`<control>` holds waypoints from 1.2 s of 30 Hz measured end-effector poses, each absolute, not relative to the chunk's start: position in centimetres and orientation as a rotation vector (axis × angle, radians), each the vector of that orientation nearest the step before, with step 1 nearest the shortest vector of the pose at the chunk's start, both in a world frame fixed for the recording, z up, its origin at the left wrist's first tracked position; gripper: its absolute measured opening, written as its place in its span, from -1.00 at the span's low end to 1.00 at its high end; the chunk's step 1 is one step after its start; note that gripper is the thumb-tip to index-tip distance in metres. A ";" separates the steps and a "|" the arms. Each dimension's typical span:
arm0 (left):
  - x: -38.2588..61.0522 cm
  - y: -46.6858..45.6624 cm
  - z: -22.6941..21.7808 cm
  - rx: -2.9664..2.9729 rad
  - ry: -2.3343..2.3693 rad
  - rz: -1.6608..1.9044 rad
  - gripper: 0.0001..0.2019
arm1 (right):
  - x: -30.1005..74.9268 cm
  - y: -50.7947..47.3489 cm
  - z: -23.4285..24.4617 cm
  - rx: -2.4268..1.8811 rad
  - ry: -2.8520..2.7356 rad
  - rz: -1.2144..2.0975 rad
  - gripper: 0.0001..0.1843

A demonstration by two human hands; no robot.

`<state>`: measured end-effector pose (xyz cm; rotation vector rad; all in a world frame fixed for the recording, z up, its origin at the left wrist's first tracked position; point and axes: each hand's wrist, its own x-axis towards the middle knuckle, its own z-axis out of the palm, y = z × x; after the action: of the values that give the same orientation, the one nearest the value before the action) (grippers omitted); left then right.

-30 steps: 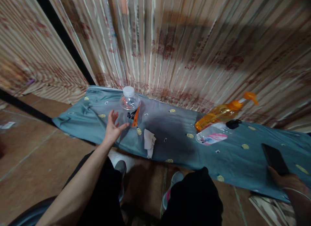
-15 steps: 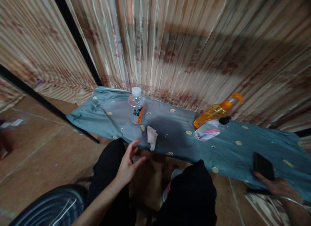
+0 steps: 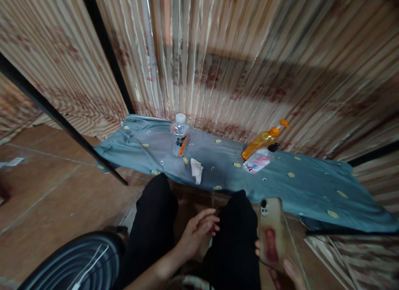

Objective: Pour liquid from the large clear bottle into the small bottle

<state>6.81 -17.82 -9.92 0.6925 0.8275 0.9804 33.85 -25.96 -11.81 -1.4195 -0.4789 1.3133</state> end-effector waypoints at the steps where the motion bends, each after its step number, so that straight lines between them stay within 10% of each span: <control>1: 6.9 -17.7 -9.6 0.670 0.806 1.013 -0.39 | 31.6 -25.2 -11.5 -1.393 -0.554 1.334 -0.46; 15: 4.5 -15.8 -7.4 0.305 0.765 1.451 -0.48 | 14.3 -18.1 -7.7 -1.536 -1.580 0.626 -0.05; 24: 2.2 -16.7 -4.5 0.215 0.761 1.303 -0.53 | 17.3 -18.3 -7.7 -1.423 -1.422 0.727 -0.63; 36: 3.3 -17.2 -3.4 0.299 0.728 1.362 -0.34 | 26.4 -17.7 -13.9 -1.732 -1.234 0.387 -0.41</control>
<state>3.27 -17.24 -3.39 0.2987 0.7283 1.3622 26.40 -17.69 -13.86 -1.7317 -1.2340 0.3873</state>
